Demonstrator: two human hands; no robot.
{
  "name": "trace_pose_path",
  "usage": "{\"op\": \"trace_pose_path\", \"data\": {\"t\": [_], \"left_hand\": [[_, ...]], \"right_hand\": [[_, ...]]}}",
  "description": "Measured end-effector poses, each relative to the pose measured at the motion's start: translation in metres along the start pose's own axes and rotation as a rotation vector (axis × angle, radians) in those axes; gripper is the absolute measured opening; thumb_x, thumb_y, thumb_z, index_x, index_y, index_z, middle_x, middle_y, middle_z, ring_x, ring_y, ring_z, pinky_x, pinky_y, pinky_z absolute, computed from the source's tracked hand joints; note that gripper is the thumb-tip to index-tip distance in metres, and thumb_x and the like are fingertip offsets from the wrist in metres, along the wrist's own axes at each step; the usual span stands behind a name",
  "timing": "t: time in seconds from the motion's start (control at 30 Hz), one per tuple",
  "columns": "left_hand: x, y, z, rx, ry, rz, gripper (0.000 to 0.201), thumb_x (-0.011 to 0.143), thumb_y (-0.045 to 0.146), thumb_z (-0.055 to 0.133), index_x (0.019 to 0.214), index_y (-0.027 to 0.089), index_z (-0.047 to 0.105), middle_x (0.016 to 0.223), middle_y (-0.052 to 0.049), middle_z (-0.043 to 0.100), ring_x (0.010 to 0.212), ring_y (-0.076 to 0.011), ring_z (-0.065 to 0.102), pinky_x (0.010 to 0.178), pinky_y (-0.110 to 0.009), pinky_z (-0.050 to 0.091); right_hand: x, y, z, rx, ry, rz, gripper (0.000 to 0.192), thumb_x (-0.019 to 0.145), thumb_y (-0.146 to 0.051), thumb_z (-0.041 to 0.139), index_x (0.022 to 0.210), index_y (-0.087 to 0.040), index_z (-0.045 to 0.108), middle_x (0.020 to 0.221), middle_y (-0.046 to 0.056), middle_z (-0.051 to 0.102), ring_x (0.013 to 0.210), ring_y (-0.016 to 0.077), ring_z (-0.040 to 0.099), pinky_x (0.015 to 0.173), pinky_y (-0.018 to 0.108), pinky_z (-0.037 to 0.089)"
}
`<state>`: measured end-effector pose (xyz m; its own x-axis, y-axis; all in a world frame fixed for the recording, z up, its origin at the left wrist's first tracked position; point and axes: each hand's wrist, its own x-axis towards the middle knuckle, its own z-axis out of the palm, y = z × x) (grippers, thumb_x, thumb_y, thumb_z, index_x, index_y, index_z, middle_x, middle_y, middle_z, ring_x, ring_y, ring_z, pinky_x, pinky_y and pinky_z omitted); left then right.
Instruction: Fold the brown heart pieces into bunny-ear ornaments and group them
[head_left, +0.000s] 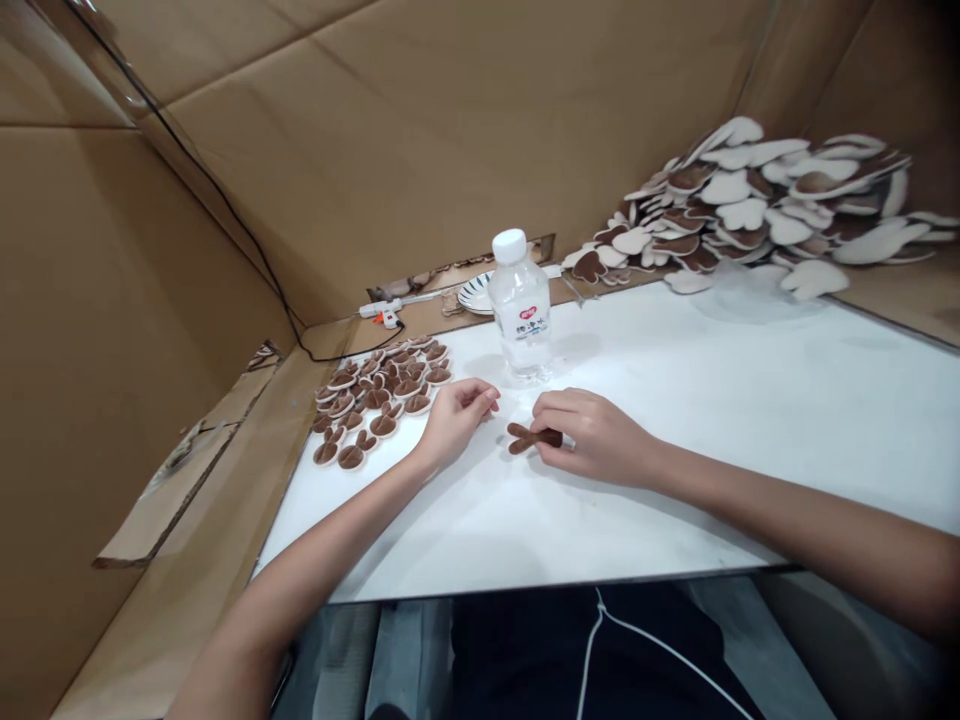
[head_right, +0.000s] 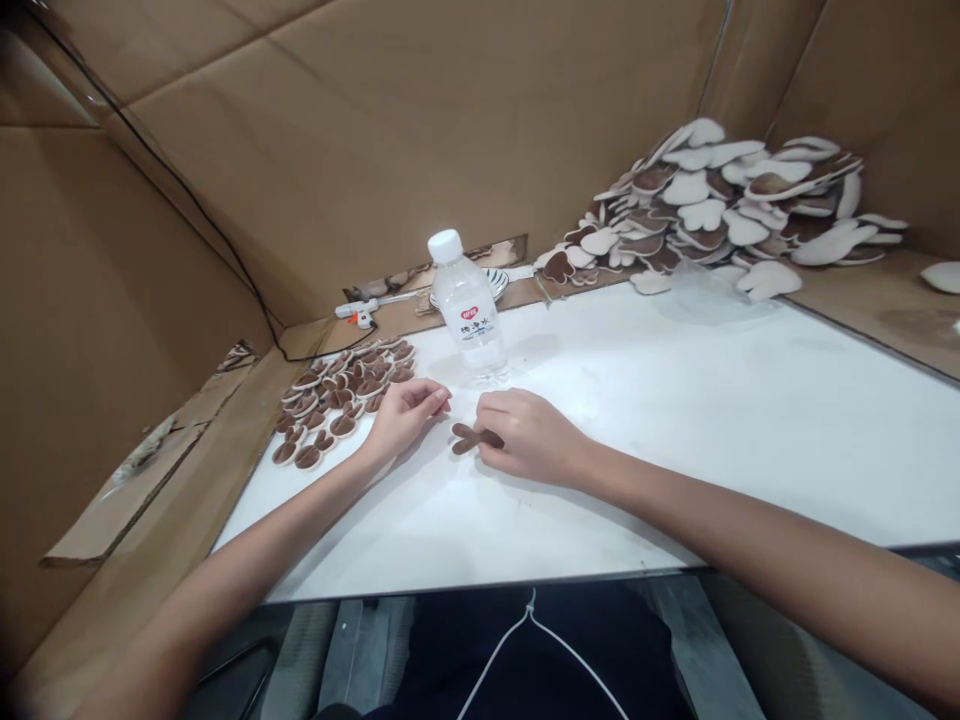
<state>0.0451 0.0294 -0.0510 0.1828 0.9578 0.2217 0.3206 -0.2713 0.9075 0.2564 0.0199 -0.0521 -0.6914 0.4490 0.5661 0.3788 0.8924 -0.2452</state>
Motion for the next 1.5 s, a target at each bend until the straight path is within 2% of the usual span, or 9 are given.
{"op": "trace_pose_path", "data": {"t": [0.2, 0.37, 0.57, 0.77, 0.9, 1.13, 1.5], "left_hand": [[-0.001, 0.008, -0.009, -0.129, -0.008, -0.063, 0.027, 0.077, 0.037, 0.064, 0.072, 0.011, 0.060, 0.051, 0.003, 0.049, 0.046, -0.0064, 0.042, 0.046, -0.019, 0.032], [-0.009, 0.022, -0.018, -0.186, -0.056, -0.068, 0.029, 0.075, 0.038, 0.067, 0.071, 0.010, 0.061, 0.051, 0.003, 0.049, 0.046, -0.0054, 0.038, 0.046, -0.019, 0.028], [-0.029, 0.032, -0.008, -0.221, -0.130, -0.152, 0.028, 0.077, 0.037, 0.066, 0.072, 0.009, 0.061, 0.051, 0.003, 0.049, 0.044, -0.0045, 0.036, 0.044, -0.019, 0.025], [-0.044, 0.030, 0.001, -0.201, -0.157, -0.194, 0.025, 0.080, 0.034, 0.062, 0.072, 0.010, 0.061, 0.055, 0.002, 0.050, 0.049, -0.0052, 0.038, 0.047, -0.019, 0.028], [-0.050, 0.024, 0.003, -0.192, -0.160, -0.197, 0.024, 0.083, 0.033, 0.059, 0.073, 0.011, 0.061, 0.055, 0.002, 0.050, 0.050, -0.0054, 0.038, 0.049, -0.020, 0.029], [-0.051, 0.020, 0.004, -0.167, -0.149, -0.239, 0.023, 0.081, 0.032, 0.060, 0.073, 0.011, 0.063, 0.054, 0.002, 0.049, 0.049, -0.0057, 0.040, 0.049, -0.020, 0.030], [-0.051, 0.021, 0.005, -0.137, -0.157, -0.226, 0.024, 0.079, 0.033, 0.061, 0.070, 0.011, 0.062, 0.053, 0.002, 0.050, 0.049, -0.0069, 0.041, 0.049, -0.020, 0.032]], "right_hand": [[0.002, 0.005, -0.002, -0.007, -0.014, 0.054, 0.010, 0.078, -0.011, 0.052, 0.074, -0.013, 0.062, 0.072, 0.003, 0.057, 0.065, 0.0135, 0.051, 0.063, 0.027, 0.039], [0.006, 0.008, -0.003, -0.009, -0.044, 0.135, 0.008, 0.077, -0.013, 0.053, 0.071, -0.014, 0.058, 0.071, 0.003, 0.056, 0.065, 0.0137, 0.051, 0.062, 0.026, 0.039], [0.015, 0.009, 0.004, -0.043, -0.056, 0.130, 0.010, 0.079, -0.014, 0.053, 0.073, -0.013, 0.060, 0.073, 0.003, 0.056, 0.067, 0.0145, 0.053, 0.063, 0.026, 0.039], [0.033, 0.005, 0.012, -0.062, -0.037, 0.073, 0.012, 0.080, -0.016, 0.054, 0.072, -0.012, 0.062, 0.073, 0.004, 0.057, 0.068, 0.0151, 0.054, 0.061, 0.026, 0.040], [0.040, 0.002, 0.014, -0.033, -0.011, 0.094, 0.010, 0.079, -0.015, 0.054, 0.075, -0.012, 0.063, 0.078, 0.005, 0.060, 0.072, 0.0157, 0.056, 0.062, 0.026, 0.041], [0.036, 0.004, 0.008, 0.039, 0.063, 0.170, 0.007, 0.078, -0.015, 0.055, 0.076, -0.014, 0.062, 0.078, 0.004, 0.059, 0.071, 0.0150, 0.055, 0.063, 0.026, 0.042], [0.038, 0.000, 0.008, 0.102, 0.067, 0.184, 0.007, 0.078, -0.015, 0.054, 0.076, -0.016, 0.060, 0.078, 0.004, 0.059, 0.070, 0.0155, 0.055, 0.062, 0.027, 0.042]]}}
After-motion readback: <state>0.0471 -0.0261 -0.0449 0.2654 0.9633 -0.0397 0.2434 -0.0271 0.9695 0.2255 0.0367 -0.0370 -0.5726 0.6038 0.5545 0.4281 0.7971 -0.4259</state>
